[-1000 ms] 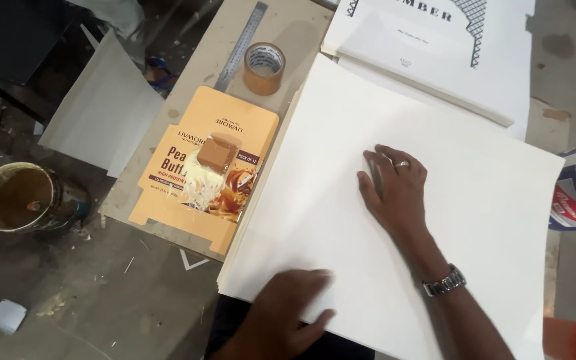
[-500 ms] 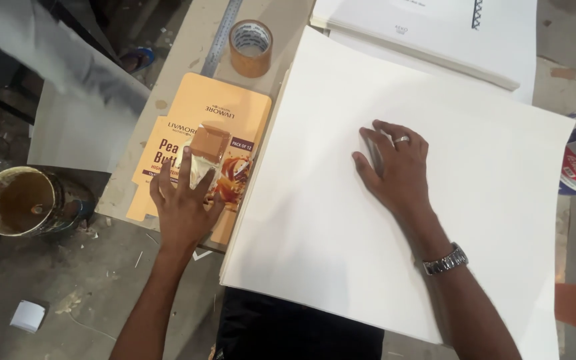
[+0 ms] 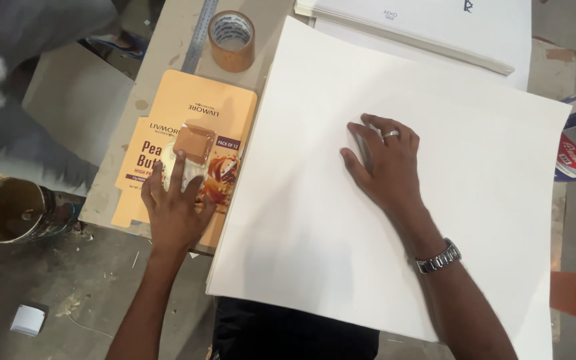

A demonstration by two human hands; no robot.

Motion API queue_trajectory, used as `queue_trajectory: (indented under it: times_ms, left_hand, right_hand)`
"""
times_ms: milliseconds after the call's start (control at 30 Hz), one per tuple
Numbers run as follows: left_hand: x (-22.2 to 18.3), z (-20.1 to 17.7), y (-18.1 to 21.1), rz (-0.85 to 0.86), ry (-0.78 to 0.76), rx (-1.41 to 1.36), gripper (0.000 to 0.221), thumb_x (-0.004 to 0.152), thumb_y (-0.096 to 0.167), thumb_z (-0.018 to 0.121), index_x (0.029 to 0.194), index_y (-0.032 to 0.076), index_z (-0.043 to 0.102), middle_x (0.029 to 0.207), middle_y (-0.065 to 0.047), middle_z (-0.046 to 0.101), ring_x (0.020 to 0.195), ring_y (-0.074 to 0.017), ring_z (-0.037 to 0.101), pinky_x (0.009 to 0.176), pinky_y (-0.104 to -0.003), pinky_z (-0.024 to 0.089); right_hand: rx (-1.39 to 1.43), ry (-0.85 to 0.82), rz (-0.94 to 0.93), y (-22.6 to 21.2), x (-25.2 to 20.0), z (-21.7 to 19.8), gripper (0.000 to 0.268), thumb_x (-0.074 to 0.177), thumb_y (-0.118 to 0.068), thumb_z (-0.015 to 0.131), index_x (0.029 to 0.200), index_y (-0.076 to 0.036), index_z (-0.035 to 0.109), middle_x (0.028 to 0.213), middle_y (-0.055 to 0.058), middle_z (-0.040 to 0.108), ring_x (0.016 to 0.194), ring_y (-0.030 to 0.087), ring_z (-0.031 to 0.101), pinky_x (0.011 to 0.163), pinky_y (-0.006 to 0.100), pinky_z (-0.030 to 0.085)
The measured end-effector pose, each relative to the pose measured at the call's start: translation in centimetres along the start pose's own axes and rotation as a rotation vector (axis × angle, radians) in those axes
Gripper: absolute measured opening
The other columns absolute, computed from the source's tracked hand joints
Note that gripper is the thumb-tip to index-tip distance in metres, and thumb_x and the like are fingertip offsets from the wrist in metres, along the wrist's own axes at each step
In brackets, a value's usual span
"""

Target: The recorder is sorting, inspecting, and stacking large white sheets of cardstock on a workshop table.

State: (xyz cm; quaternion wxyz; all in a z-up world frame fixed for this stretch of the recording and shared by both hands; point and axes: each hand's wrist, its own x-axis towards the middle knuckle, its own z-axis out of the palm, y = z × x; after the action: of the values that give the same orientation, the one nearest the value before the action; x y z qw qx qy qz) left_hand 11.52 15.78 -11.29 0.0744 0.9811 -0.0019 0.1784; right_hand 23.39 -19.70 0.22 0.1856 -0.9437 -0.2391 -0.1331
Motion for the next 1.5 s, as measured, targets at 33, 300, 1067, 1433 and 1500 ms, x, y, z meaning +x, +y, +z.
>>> queue_trajectory:
  times_ms: [33, 300, 1067, 1433, 1500]
  left_hand:
    - [-0.2, 0.1, -0.1, -0.022, 0.0, -0.028, 0.034, 0.085, 0.03, 0.074, 0.112, 0.01, 0.074, 0.166, -0.012, 0.038, 0.147, -0.046, 0.033, 0.117, -0.062, 0.03]
    - [-1.5, -1.1, -0.9, -0.178, 0.048, -0.346, 0.023, 0.077, 0.016, 0.07, 0.099, 0.012, 0.075, 0.162, -0.01, 0.043, 0.144, -0.0389, 0.039, 0.117, -0.054, 0.034]
    - [-2.9, -1.8, -0.6, -0.087, -0.025, -0.113, 0.037, 0.074, 0.023, 0.075, 0.108, 0.009, 0.077, 0.163, -0.019, 0.038, 0.141, -0.0478, 0.032, 0.114, -0.063, 0.029]
    - [15.0, -7.6, 2.6, -0.359, -0.292, -1.561, 0.044, 0.095, 0.008, 0.051, 0.139, 0.003, 0.058, 0.142, -0.015, 0.06, 0.129, -0.0273, 0.063, 0.1, -0.043, 0.061]
    - [19.8, -5.8, 4.0, -0.283, -0.361, -1.455, 0.046, 0.094, 0.007, 0.051, 0.139, 0.004, 0.056, 0.14, -0.013, 0.062, 0.129, -0.0243, 0.065, 0.102, -0.04, 0.062]
  right_hand:
    - [-0.004, 0.002, -0.008, 0.0, 0.0, 0.0, 0.042, 0.095, -0.029, 0.076, 0.132, -0.011, 0.069, 0.142, 0.01, 0.061, 0.135, 0.029, 0.044, 0.113, 0.048, 0.033]
    - [-0.056, 0.021, -0.069, -0.1, 0.0, 0.1, 0.037, 0.096, -0.031, 0.076, 0.129, -0.015, 0.071, 0.136, 0.008, 0.064, 0.131, 0.03, 0.048, 0.112, 0.049, 0.034]
    - [-0.001, -0.008, -0.022, -0.7, 0.1, 0.5, 0.034, 0.097, -0.032, 0.071, 0.127, -0.015, 0.071, 0.136, 0.008, 0.063, 0.132, 0.028, 0.048, 0.112, 0.05, 0.032]
    - [-0.032, -0.022, -0.049, -0.8, 0.1, 0.3, 0.045, 0.095, -0.04, 0.072, 0.132, -0.016, 0.069, 0.137, 0.012, 0.059, 0.132, 0.031, 0.044, 0.112, 0.054, 0.029]
    - [-0.04, -0.019, -0.046, -0.8, 0.0, 0.4, 0.045, 0.095, -0.041, 0.072, 0.132, -0.016, 0.069, 0.137, 0.012, 0.059, 0.132, 0.031, 0.044, 0.112, 0.055, 0.028]
